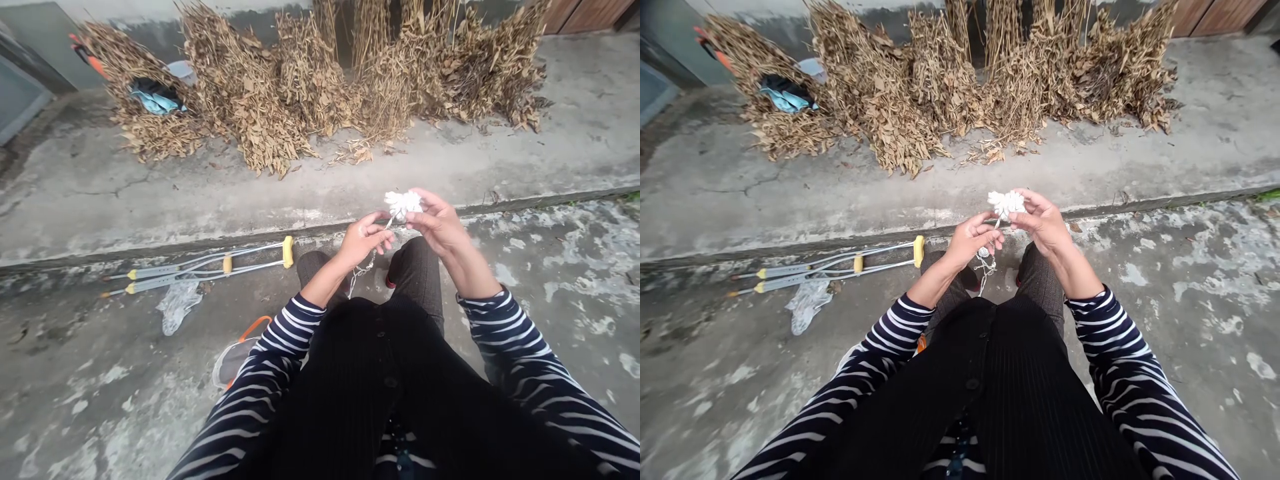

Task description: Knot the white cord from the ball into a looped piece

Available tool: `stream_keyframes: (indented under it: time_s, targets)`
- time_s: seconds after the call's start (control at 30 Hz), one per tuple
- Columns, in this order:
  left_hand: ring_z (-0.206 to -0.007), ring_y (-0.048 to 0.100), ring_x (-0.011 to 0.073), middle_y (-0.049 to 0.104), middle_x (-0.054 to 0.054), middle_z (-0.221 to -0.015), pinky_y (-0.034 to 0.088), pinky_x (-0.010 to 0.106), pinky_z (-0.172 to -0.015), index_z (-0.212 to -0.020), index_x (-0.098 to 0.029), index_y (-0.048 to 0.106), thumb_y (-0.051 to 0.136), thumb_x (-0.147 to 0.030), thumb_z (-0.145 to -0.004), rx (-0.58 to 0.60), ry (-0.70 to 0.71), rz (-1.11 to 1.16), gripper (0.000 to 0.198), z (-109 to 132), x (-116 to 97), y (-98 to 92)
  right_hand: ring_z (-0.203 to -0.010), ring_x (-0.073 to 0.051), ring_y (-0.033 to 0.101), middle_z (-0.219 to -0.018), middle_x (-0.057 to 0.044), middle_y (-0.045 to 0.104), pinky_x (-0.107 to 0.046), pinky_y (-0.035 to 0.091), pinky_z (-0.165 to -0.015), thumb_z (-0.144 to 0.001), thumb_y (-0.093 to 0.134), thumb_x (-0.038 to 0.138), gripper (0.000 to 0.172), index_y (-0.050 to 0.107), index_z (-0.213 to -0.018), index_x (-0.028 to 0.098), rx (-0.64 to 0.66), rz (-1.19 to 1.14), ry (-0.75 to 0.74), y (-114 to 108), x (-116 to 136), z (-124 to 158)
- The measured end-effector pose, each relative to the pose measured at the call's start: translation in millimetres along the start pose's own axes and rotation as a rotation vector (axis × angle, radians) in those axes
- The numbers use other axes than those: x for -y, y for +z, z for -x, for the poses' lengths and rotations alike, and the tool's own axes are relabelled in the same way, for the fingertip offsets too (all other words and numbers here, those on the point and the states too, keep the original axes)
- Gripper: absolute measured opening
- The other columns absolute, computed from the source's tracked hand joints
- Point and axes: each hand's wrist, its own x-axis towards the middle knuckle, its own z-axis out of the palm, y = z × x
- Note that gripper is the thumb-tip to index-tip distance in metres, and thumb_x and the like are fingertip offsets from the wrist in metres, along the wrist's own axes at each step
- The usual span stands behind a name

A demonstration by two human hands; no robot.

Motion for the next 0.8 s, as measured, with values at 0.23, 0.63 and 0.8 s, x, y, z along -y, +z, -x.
stream_keyframes:
  time_s: [0.23,0.63,0.8]
  targets:
    - [-0.056,0.065,0.0111,0.07,0.004,-0.072,0.048,0.022,-0.049,-0.09,-0.011,0.067,0.075,-0.042,-0.085,-0.059,-0.04,-0.052,0.032,-0.8,5.8,-17.2,-0.071,-0.01,0.058,-0.098,-0.003,0.071,-0.02,0.05,-0.052,-0.062,0.087,0.023,0.041,0.076,-0.102,0.022,0.046,-0.065,0.069,-8.6,23.8,-8.4]
    - [-0.055,0.061,0.0103,0.068,0.005,-0.07,0.046,0.022,-0.05,-0.084,-0.012,0.062,0.079,-0.051,-0.081,0.338,-0.318,0.153,0.043,9.8,12.2,-47.9,-0.087,-0.019,0.069,-0.109,-0.009,0.071,-0.022,0.055,-0.051,-0.067,0.084,0.037,0.039,0.071,-0.1,0.02,0.088,0.039,-0.03,1.9,45.4,-23.4]
    - [-0.06,0.064,0.0114,0.069,0.007,-0.075,0.047,0.022,-0.053,-0.08,-0.011,0.064,0.081,-0.05,-0.08,0.258,-0.366,0.032,0.042,22.7,30.1,-86.1,-0.098,-0.017,0.068,-0.125,-0.008,0.071,-0.016,0.053,-0.054,-0.069,0.082,0.031,0.032,0.074,-0.099,0.022,-0.007,0.029,-0.177,-17.4,90.0,-34.0]
